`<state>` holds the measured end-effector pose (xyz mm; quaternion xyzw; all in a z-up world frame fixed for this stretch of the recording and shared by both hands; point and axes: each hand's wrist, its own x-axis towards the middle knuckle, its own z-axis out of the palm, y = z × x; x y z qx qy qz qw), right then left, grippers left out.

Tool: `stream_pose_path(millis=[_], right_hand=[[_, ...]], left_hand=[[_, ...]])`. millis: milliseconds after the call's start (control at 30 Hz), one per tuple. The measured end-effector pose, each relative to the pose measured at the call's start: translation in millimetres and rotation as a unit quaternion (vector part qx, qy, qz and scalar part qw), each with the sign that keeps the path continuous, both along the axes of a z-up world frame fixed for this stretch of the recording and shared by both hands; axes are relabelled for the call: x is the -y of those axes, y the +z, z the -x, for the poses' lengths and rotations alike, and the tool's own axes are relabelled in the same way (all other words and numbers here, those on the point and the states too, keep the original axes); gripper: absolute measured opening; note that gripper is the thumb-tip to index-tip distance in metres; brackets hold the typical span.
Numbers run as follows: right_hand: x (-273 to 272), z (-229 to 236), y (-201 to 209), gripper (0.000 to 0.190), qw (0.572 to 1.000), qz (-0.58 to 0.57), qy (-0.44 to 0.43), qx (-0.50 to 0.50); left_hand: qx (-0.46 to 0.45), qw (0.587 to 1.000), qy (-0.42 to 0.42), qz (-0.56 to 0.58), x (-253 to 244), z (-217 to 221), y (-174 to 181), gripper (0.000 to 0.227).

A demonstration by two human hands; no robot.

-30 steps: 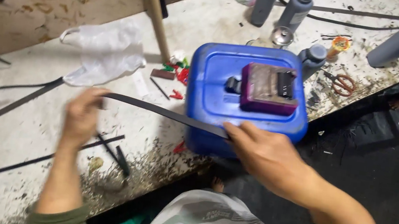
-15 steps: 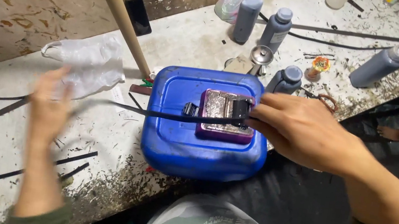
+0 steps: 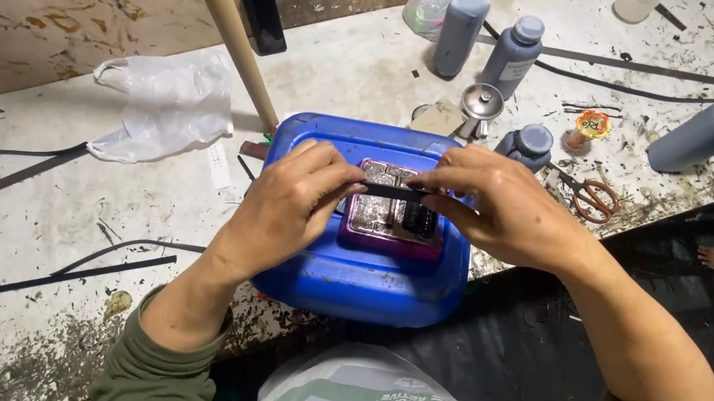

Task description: Applying edge paint to long leather strips using a specialized applicator and hanging them on a rack to dry.

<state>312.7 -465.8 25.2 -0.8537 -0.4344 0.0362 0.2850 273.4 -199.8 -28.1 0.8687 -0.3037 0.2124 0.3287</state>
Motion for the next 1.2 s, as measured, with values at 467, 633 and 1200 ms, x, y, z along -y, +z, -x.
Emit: stream_pose_path(millis=[467, 633, 1200], right_hand=[[-3.8, -12.2, -50.5, 0.004, 0.993, -0.039, -0.072, 0.085], [-9.8, -9.3, -51.1, 0.003, 0.985, -0.077, -0.061, 0.139], [-11.0, -9.0, -64.4, 0.006, 0.975, -0.128, -0.036, 0.175]], left_hand=[[0.085, 0.990, 0.010, -0.109, -11.5, -5.4, -0.1, 0.005], [0.066, 0.993, -0.001, -0.094, -14.3, -8.9, -2.3, 0.006], [0.040, 0.995, -0.017, -0.090, -18.0, -14.1, -13.4, 0.008]])
